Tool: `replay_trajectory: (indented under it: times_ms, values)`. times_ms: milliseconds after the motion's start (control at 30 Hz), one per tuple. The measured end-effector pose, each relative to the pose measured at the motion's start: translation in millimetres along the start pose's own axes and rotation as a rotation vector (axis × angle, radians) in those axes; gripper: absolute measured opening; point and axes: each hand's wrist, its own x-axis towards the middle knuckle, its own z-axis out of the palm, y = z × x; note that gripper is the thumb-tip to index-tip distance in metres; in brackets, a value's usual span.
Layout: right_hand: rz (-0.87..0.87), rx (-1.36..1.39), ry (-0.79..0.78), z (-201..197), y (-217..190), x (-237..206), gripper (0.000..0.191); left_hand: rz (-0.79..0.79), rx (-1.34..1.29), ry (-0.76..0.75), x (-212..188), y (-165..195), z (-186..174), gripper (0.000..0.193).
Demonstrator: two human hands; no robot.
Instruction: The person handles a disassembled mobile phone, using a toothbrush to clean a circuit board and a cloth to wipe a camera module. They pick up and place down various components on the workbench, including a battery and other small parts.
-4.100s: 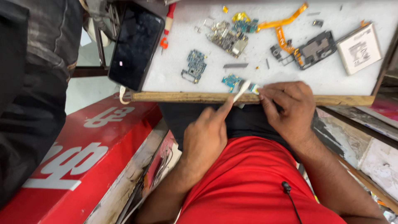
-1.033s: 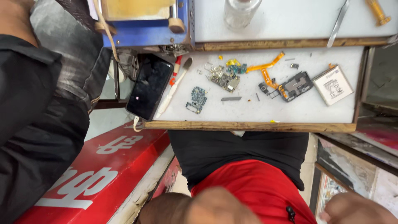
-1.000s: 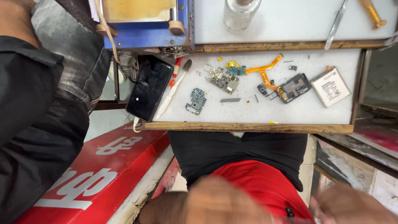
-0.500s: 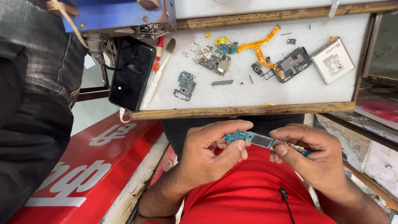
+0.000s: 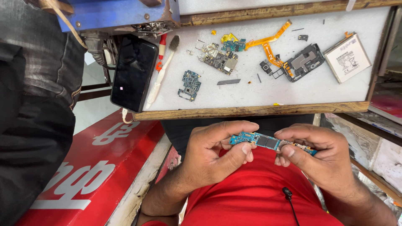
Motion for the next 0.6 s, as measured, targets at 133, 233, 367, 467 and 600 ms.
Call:
replay_trajectory:
  times_ms: [133, 233, 367, 467, 600]
  values:
    - [-0.061, -0.083, -0.015, 2.5, -3.2, 1.3, 0.024, 0.011, -0.018, -0.004, 0.2, 0.0, -0.5, 0.034]
    - [-0.101, -0.137, -0.002, 3.9, -6.5, 1.0, 0.023, 0.04, 0.063, -0.004, 2.8, 4.7, 0.3, 0.032]
    - [-0.356, -0.195, -0.114, 1.3, -12.6, 3.3, 0.019, 0.19, 0.191, -0.07, 0.8, 17.3, -0.9, 0.027]
    - [-0.571, -0.174, -0.27, -9.5, -25.4, -5.0, 0.017, 0.467, 0.226, -0.334, -11.9, 25.8, -7.9, 0.02]
    - [-0.657, -0.147, -0.342, -18.6, -35.1, -16.2, 0.021, 0.443, -0.086, -0.694, -23.4, 18.0, -4.1, 0.017]
